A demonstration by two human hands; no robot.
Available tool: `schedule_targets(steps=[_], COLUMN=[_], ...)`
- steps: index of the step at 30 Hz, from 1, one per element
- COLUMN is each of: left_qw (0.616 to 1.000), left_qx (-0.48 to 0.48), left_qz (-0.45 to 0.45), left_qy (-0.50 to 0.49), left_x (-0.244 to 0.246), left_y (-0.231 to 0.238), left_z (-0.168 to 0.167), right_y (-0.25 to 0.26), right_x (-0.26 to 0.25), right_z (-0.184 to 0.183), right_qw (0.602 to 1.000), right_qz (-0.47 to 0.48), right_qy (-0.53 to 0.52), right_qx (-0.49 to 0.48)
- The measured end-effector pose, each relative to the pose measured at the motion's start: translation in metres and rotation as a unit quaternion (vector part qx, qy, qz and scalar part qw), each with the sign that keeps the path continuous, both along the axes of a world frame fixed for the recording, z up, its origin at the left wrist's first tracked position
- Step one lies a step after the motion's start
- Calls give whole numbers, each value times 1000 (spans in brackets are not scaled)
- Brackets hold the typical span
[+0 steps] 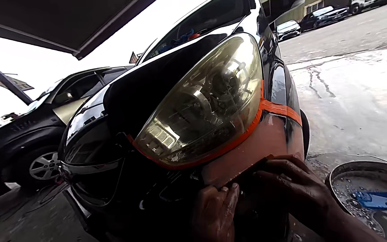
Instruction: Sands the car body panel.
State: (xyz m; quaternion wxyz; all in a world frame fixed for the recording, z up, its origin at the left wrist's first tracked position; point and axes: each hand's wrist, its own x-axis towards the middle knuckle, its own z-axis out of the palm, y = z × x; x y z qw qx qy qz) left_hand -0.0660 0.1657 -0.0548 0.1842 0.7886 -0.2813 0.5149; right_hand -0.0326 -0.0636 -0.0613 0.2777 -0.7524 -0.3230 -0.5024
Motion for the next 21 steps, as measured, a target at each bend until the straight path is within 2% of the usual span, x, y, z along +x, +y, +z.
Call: schedule_targets(steps=[2, 6, 11, 15, 19, 21], left_qw=[1000, 999, 1000, 998, 999, 999], left_qx=[-19, -8, -24, -43, -31, -39], left_qz=[-1, -13, -6, -10, 11, 11], left_qy=[-6, 50, 5, 54, 17, 28], left_x=[4, -25, -4, -27, 3, -9], left_y=[-5, 16, 7, 18, 7, 11], left_z=[8, -26, -2, -29, 16, 7], right_y=[0, 3, 7, 13, 13, 17], right_x=[6, -31, -6, -37, -3, -15], right_z=[10, -23, 0, -23, 6, -1], right_qw=[1000, 997, 1000, 997, 1000, 1000], right_qz=[0, 25, 5, 19, -10, -3], right_qy=[-4, 54, 7, 69, 15, 28], right_qx=[10, -42, -4, -33, 17, 7])
